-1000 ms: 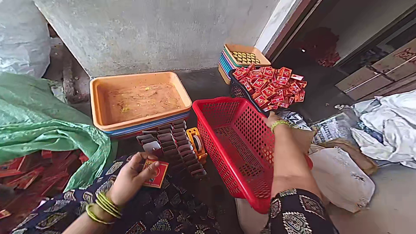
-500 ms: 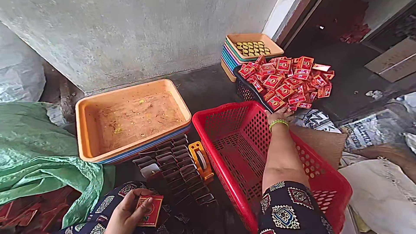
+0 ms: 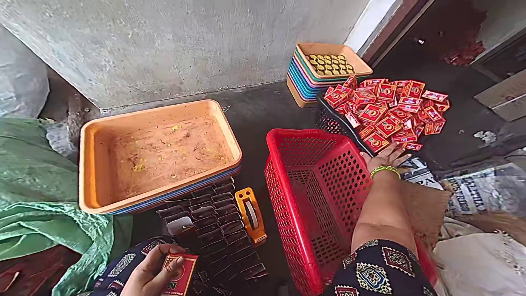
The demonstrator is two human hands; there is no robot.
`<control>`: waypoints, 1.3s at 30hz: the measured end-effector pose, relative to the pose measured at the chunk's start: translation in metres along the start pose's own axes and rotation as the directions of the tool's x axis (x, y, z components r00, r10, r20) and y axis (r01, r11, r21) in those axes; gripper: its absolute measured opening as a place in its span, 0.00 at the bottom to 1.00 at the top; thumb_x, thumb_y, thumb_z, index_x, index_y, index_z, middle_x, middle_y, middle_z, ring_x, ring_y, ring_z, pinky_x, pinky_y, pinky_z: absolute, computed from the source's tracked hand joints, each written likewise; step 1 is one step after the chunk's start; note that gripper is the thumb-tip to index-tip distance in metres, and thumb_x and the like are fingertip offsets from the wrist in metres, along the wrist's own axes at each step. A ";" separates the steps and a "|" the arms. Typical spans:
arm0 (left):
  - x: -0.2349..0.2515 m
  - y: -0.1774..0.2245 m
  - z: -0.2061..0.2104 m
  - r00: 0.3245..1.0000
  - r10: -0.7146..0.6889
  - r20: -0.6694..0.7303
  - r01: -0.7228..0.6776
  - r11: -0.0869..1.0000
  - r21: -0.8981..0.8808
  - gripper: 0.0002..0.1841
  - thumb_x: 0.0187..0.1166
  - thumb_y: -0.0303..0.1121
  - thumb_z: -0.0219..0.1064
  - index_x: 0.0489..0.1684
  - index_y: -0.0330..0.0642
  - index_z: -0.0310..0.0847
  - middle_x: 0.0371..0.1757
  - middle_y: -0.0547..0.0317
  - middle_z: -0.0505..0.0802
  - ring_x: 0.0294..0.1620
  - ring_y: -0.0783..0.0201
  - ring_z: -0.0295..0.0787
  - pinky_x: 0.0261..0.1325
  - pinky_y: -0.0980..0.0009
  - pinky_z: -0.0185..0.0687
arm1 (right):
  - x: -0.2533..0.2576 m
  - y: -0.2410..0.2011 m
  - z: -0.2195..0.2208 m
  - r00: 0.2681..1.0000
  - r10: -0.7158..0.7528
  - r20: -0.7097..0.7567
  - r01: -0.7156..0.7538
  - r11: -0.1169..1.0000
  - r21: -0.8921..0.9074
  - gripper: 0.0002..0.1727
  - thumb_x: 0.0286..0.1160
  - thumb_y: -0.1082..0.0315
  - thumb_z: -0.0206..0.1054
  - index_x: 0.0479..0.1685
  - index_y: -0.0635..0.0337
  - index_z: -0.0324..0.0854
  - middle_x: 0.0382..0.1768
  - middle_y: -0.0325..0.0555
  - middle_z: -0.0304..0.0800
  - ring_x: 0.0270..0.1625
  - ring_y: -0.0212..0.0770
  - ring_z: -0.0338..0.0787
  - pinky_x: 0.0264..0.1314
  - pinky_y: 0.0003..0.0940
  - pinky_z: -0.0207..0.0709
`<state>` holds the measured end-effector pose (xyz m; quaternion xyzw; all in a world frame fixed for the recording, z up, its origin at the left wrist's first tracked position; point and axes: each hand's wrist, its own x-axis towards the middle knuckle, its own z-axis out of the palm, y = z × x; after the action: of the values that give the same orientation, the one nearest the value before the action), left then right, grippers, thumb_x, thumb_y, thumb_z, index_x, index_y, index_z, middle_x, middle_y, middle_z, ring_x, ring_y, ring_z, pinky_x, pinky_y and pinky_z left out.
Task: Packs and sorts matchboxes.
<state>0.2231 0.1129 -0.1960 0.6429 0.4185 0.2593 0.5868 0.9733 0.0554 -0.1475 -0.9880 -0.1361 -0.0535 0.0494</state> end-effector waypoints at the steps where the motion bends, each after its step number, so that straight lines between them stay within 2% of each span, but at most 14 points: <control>1: 0.003 -0.002 0.002 1.000 0.002 -0.011 -0.002 1.000 -0.012 0.15 0.79 0.37 0.71 0.60 0.45 0.78 0.51 0.59 0.95 0.42 0.65 0.95 0.45 0.67 0.93 | 0.005 0.000 0.001 1.000 0.030 -0.006 -0.030 0.999 -0.027 0.70 0.66 0.24 0.66 0.98 0.53 0.26 0.96 0.66 0.27 0.96 0.72 0.30 0.81 0.90 0.31; 4: 0.007 -0.008 0.006 0.999 0.004 -0.047 -0.005 1.000 -0.021 0.16 0.78 0.42 0.71 0.58 0.48 0.79 0.48 0.60 0.96 0.38 0.65 0.94 0.41 0.68 0.92 | 0.003 -0.006 0.005 0.995 0.099 -0.002 -0.099 0.991 -0.088 0.67 0.70 0.20 0.56 0.98 0.55 0.26 0.95 0.67 0.32 0.96 0.70 0.35 0.84 0.85 0.32; 6: 0.009 -0.009 0.006 0.999 -0.004 -0.050 0.003 0.999 -0.032 0.17 0.77 0.45 0.71 0.57 0.50 0.80 0.47 0.61 0.96 0.37 0.66 0.94 0.39 0.69 0.91 | -0.014 -0.016 -0.005 0.990 0.135 0.043 -0.136 0.990 0.028 0.59 0.76 0.26 0.56 0.97 0.60 0.40 0.93 0.68 0.47 0.94 0.63 0.51 0.91 0.64 0.48; 8: 0.007 -0.008 0.002 0.999 -0.033 -0.037 0.032 0.999 -0.021 0.18 0.76 0.48 0.72 0.57 0.51 0.80 0.45 0.63 0.96 0.35 0.67 0.93 0.38 0.69 0.91 | -0.041 -0.027 -0.020 0.983 0.139 0.117 -0.153 0.981 0.122 0.53 0.83 0.36 0.57 0.96 0.63 0.40 0.93 0.69 0.44 0.94 0.62 0.51 0.93 0.56 0.50; 10: 0.006 -0.007 0.000 0.998 -0.053 -0.017 0.052 0.998 -0.038 0.19 0.76 0.49 0.72 0.57 0.49 0.79 0.45 0.63 0.95 0.36 0.67 0.93 0.39 0.69 0.91 | -0.059 -0.034 -0.029 0.995 0.040 0.087 -0.032 0.995 -0.090 0.47 0.86 0.46 0.57 0.97 0.60 0.38 0.95 0.66 0.36 0.96 0.64 0.43 0.91 0.66 0.48; 12: 0.007 -0.003 -0.002 0.997 -0.079 -0.001 0.079 0.994 -0.069 0.19 0.76 0.48 0.72 0.57 0.48 0.78 0.45 0.61 0.95 0.37 0.66 0.94 0.41 0.69 0.91 | -0.099 -0.045 -0.052 0.978 -0.184 0.100 0.200 0.960 -0.195 0.52 0.75 0.60 0.69 0.97 0.61 0.40 0.94 0.71 0.32 0.95 0.74 0.35 0.83 0.85 0.42; 13: 0.009 -0.002 -0.002 0.996 -0.090 0.006 0.090 0.993 -0.082 0.19 0.76 0.47 0.72 0.58 0.47 0.78 0.45 0.61 0.95 0.38 0.66 0.94 0.41 0.68 0.92 | -0.131 -0.051 -0.071 0.934 -0.322 0.156 0.344 0.927 -0.148 0.50 0.74 0.60 0.71 0.94 0.67 0.47 0.92 0.77 0.37 0.93 0.79 0.38 0.81 0.88 0.43; 15: 0.010 0.000 -0.003 0.994 -0.104 0.022 0.106 0.990 -0.098 0.19 0.77 0.47 0.71 0.58 0.47 0.78 0.44 0.60 0.94 0.37 0.65 0.93 0.40 0.68 0.91 | -0.204 -0.058 -0.102 0.776 -0.497 0.389 0.560 0.826 -0.062 0.43 0.81 0.42 0.65 0.81 0.73 0.68 0.81 0.82 0.65 0.85 0.80 0.62 0.79 0.81 0.58; 17: 0.011 0.002 -0.003 0.994 -0.102 0.041 0.106 0.989 -0.107 0.18 0.78 0.46 0.71 0.58 0.47 0.77 0.44 0.60 0.94 0.37 0.65 0.93 0.41 0.67 0.92 | -0.280 -0.057 -0.122 0.561 -0.500 0.660 0.662 0.750 0.006 0.50 0.76 0.21 0.49 0.70 0.62 0.82 0.64 0.68 0.86 0.71 0.68 0.84 0.70 0.74 0.73; 19: 0.010 0.004 -0.003 0.993 -0.100 0.058 0.105 0.989 -0.102 0.18 0.79 0.46 0.71 0.58 0.47 0.77 0.44 0.60 0.94 0.38 0.65 0.93 0.42 0.67 0.92 | -0.349 -0.050 -0.132 0.339 -0.450 0.827 0.739 0.671 0.062 0.57 0.67 0.13 0.44 0.72 0.56 0.82 0.60 0.60 0.91 0.67 0.61 0.88 0.68 0.71 0.77; 21: 0.009 0.005 -0.002 0.994 -0.085 0.065 0.091 0.991 -0.101 0.19 0.78 0.46 0.71 0.58 0.46 0.76 0.44 0.60 0.94 0.39 0.65 0.93 0.44 0.66 0.92 | -0.404 -0.045 -0.131 0.236 -0.433 0.870 0.811 0.580 0.069 0.63 0.63 0.12 0.49 0.83 0.62 0.69 0.56 0.62 0.92 0.62 0.62 0.91 0.65 0.67 0.80; 26: 0.003 0.006 -0.006 0.996 -0.039 0.078 0.048 0.992 -0.116 0.18 0.78 0.46 0.71 0.57 0.46 0.77 0.44 0.59 0.94 0.41 0.65 0.94 0.46 0.66 0.92 | -0.441 -0.035 -0.104 0.326 -0.497 0.804 0.737 0.666 0.113 0.51 0.65 0.37 0.73 0.80 0.66 0.60 0.52 0.58 0.89 0.57 0.57 0.92 0.60 0.57 0.84; 33: -0.008 0.007 -0.010 0.995 0.012 0.100 0.000 0.993 -0.119 0.18 0.79 0.45 0.71 0.58 0.44 0.76 0.45 0.59 0.93 0.41 0.65 0.93 0.46 0.66 0.92 | -0.400 -0.015 -0.092 0.505 -0.488 0.712 0.663 0.748 0.042 0.52 0.75 0.53 0.70 0.95 0.63 0.43 0.67 0.64 0.85 0.69 0.61 0.87 0.73 0.62 0.77; 39: -0.018 0.009 -0.015 0.994 0.039 0.105 -0.027 0.993 -0.116 0.18 0.80 0.44 0.70 0.58 0.43 0.76 0.44 0.59 0.93 0.40 0.67 0.93 0.46 0.67 0.92 | -0.395 -0.002 -0.084 0.683 -0.437 0.586 0.593 0.800 -0.095 0.43 0.89 0.49 0.57 0.96 0.58 0.41 0.65 0.64 0.87 0.68 0.62 0.88 0.73 0.60 0.78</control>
<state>0.2037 0.1056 -0.1815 0.6282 0.3602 0.2575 0.6398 0.5871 -0.0562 -0.1110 -0.8789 -0.4102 0.1943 -0.1466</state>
